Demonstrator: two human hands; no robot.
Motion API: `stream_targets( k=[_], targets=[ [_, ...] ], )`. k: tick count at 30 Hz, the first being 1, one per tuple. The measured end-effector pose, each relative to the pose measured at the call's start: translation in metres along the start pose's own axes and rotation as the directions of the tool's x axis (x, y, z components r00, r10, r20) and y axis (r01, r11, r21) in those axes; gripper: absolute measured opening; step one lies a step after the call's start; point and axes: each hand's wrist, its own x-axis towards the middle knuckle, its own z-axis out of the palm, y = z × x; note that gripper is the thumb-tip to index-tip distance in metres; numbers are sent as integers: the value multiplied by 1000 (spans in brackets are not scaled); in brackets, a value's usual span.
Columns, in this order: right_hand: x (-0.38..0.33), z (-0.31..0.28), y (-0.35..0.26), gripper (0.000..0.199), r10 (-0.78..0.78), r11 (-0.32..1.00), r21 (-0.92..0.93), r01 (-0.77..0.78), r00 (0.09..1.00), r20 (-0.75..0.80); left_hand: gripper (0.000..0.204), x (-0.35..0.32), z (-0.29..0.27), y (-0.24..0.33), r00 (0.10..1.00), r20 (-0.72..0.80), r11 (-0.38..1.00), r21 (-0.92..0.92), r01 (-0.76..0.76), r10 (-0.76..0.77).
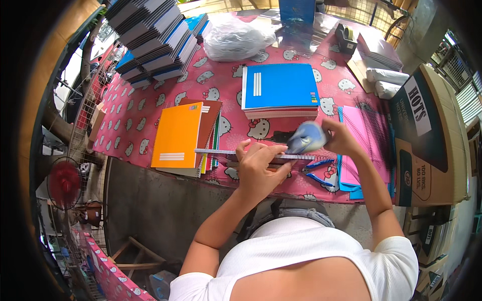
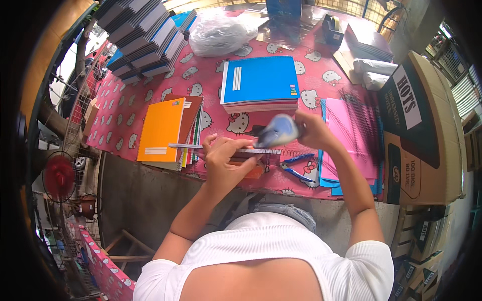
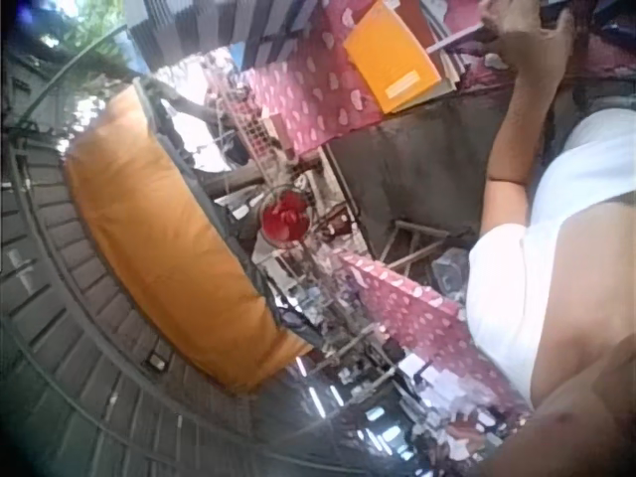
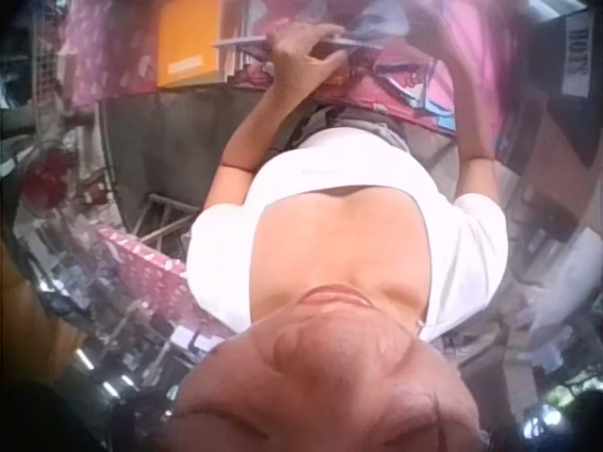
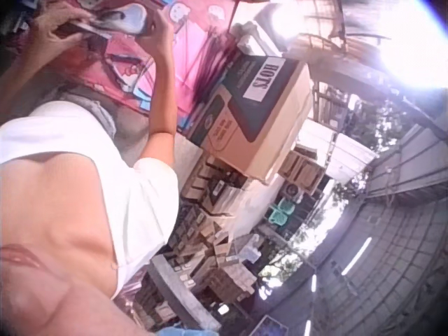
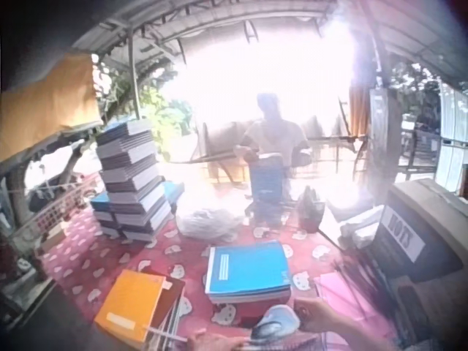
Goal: The person sorts various colored spiral notebooks on a table, checking each one before placing it into stacks by color and using a blue tool to adjust the spiral bindings.
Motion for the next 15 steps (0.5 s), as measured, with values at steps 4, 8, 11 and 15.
stream_targets(
  k=[4,8,11,15],
  targets=[
    [-9,-5,-32,45,-14,881,472,-38,994,105,51,5,-3,3,997,20,995,-74,74,-72],
    [-3,-14,-33,57,-128,599,801,8,988,86,51,-1,-10,-4,993,55,990,-90,105,-100],
    [9,-5,-44,59,-202,965,202,167,964,172,36,3,-16,-4,995,86,998,15,54,-55],
    [18,-5,-55,56,-236,757,639,137,969,72,28,-1,-36,-15,993,90,968,246,48,-72]
  ],
)
